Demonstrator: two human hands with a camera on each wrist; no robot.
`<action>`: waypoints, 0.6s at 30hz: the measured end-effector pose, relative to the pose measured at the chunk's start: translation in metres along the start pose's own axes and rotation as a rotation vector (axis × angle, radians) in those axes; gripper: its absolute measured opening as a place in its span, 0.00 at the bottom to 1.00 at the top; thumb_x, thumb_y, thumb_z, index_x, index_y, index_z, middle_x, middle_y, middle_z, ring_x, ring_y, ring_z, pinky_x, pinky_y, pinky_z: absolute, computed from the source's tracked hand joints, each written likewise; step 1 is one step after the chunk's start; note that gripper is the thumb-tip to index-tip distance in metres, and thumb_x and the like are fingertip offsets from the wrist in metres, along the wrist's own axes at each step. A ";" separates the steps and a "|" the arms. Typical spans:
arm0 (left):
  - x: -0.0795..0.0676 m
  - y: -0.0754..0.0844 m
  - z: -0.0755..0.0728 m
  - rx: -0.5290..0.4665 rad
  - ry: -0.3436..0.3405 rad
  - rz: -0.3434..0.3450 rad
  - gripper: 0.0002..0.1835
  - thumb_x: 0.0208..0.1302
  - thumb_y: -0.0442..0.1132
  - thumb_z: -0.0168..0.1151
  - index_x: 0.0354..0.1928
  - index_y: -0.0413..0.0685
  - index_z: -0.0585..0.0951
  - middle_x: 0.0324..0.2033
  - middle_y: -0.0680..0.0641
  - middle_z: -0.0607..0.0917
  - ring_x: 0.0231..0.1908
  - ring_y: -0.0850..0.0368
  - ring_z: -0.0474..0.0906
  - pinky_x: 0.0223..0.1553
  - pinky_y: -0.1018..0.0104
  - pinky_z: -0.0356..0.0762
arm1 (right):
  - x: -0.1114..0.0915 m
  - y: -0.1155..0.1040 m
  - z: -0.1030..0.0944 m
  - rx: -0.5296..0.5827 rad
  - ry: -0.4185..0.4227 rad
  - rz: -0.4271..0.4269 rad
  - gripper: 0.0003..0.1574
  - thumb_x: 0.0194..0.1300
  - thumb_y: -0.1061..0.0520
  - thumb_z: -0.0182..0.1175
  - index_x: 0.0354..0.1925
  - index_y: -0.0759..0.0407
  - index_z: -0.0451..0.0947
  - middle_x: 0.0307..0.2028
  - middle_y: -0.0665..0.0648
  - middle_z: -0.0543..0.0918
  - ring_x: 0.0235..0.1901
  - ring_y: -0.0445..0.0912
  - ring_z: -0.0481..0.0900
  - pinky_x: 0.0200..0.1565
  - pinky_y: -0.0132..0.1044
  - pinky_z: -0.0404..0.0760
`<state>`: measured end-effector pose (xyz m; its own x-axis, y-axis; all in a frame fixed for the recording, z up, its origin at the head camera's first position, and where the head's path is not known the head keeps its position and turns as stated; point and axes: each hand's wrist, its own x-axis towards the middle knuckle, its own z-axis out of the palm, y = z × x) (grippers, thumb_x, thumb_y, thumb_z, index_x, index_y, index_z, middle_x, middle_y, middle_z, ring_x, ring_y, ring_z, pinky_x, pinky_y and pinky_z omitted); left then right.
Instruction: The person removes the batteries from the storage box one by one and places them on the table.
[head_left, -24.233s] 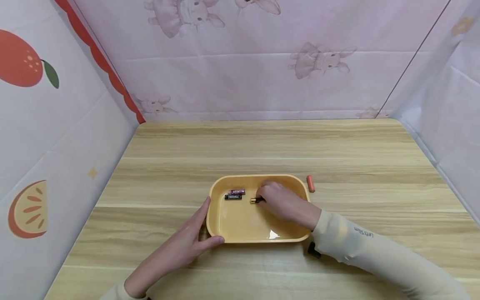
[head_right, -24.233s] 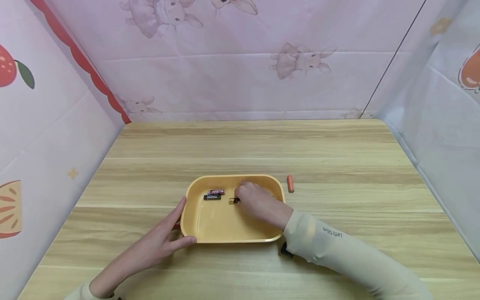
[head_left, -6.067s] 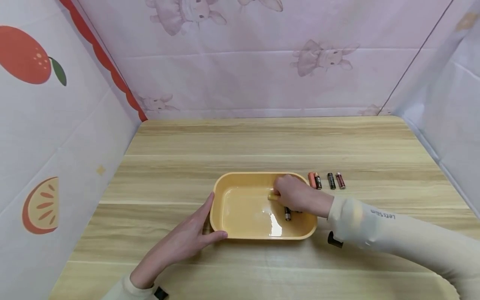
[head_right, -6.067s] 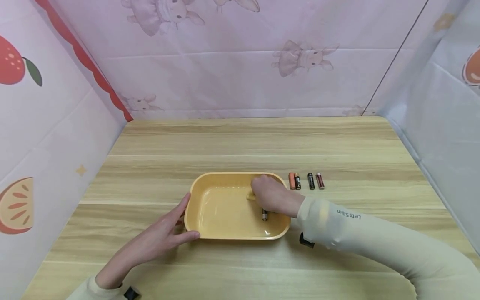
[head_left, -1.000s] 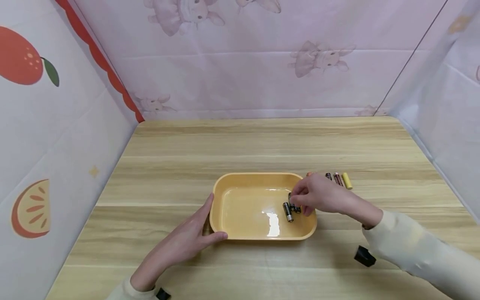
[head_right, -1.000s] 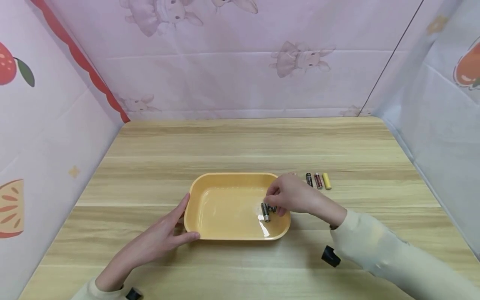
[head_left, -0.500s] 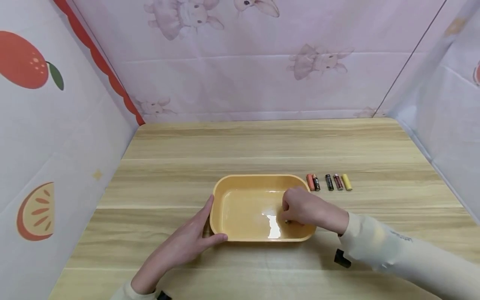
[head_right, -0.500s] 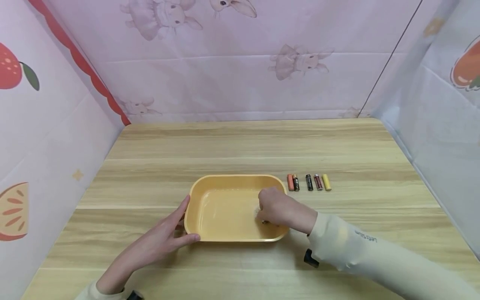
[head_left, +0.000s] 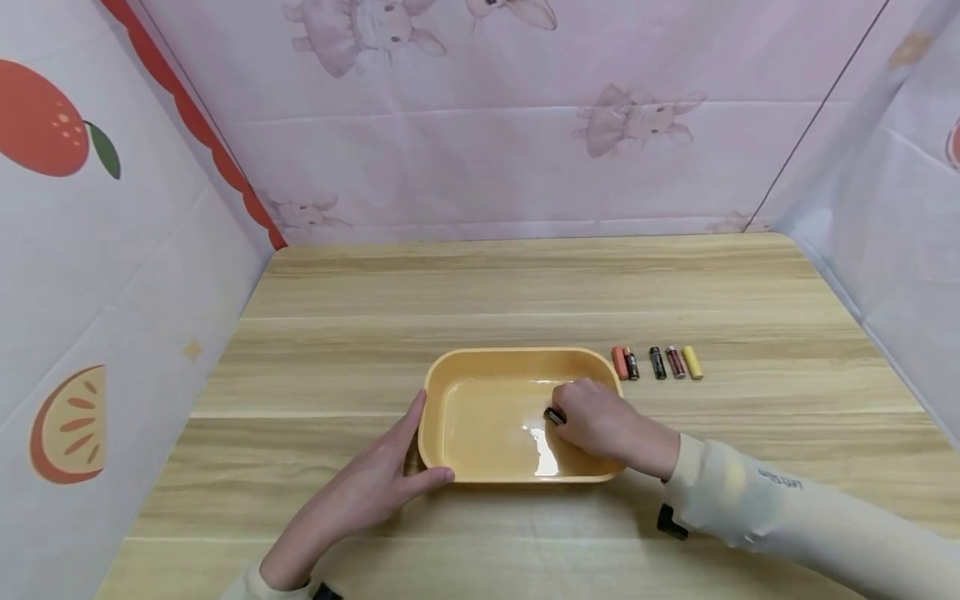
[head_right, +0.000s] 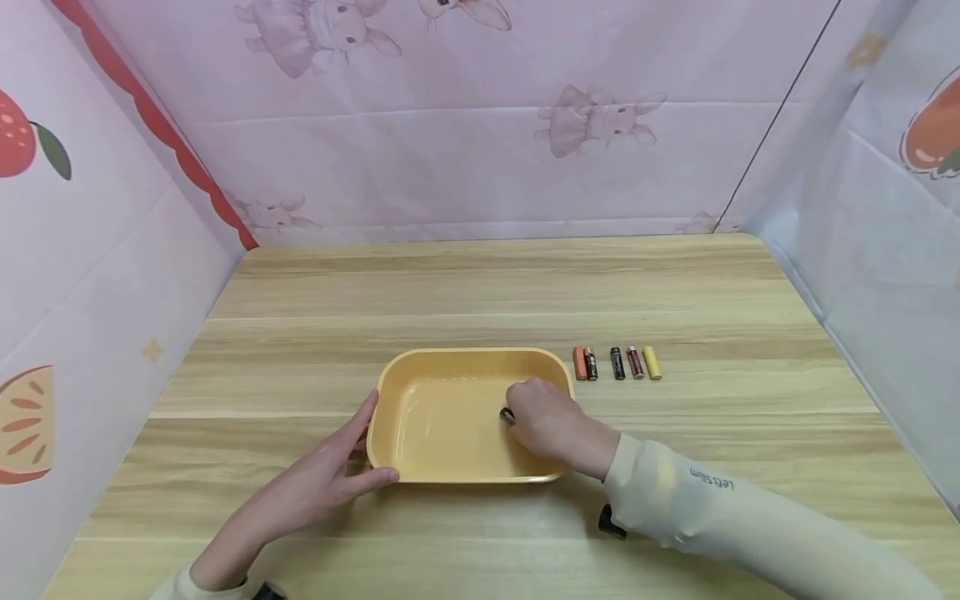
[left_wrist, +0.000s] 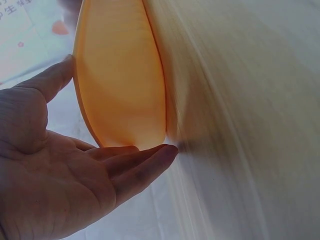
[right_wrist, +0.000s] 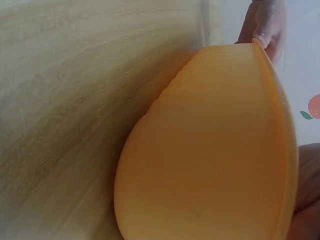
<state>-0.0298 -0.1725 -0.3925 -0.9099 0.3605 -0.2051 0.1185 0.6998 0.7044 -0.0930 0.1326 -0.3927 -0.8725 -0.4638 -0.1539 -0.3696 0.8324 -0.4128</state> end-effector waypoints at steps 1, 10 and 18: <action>0.000 0.000 0.000 0.001 0.001 -0.001 0.59 0.65 0.61 0.70 0.84 0.49 0.43 0.78 0.39 0.58 0.75 0.44 0.60 0.71 0.42 0.61 | 0.000 0.001 0.000 0.004 0.000 -0.004 0.26 0.61 0.68 0.65 0.15 0.53 0.64 0.17 0.46 0.62 0.20 0.41 0.62 0.23 0.31 0.60; 0.001 0.000 0.000 -0.015 -0.011 -0.013 0.60 0.64 0.64 0.68 0.84 0.51 0.42 0.79 0.41 0.56 0.75 0.44 0.58 0.72 0.42 0.60 | 0.004 0.010 -0.009 0.244 0.021 -0.095 0.07 0.62 0.62 0.71 0.29 0.57 0.82 0.23 0.45 0.79 0.25 0.37 0.73 0.29 0.31 0.74; 0.001 0.000 0.000 -0.003 -0.010 -0.012 0.60 0.65 0.62 0.70 0.84 0.49 0.42 0.78 0.39 0.57 0.75 0.43 0.59 0.71 0.41 0.60 | -0.004 0.018 -0.048 0.644 -0.062 -0.159 0.06 0.69 0.63 0.65 0.43 0.65 0.81 0.32 0.55 0.83 0.31 0.47 0.80 0.30 0.36 0.83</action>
<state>-0.0309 -0.1718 -0.3923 -0.9072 0.3585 -0.2201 0.1066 0.7021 0.7041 -0.1117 0.1646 -0.3561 -0.7959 -0.5987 -0.0905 -0.2107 0.4139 -0.8856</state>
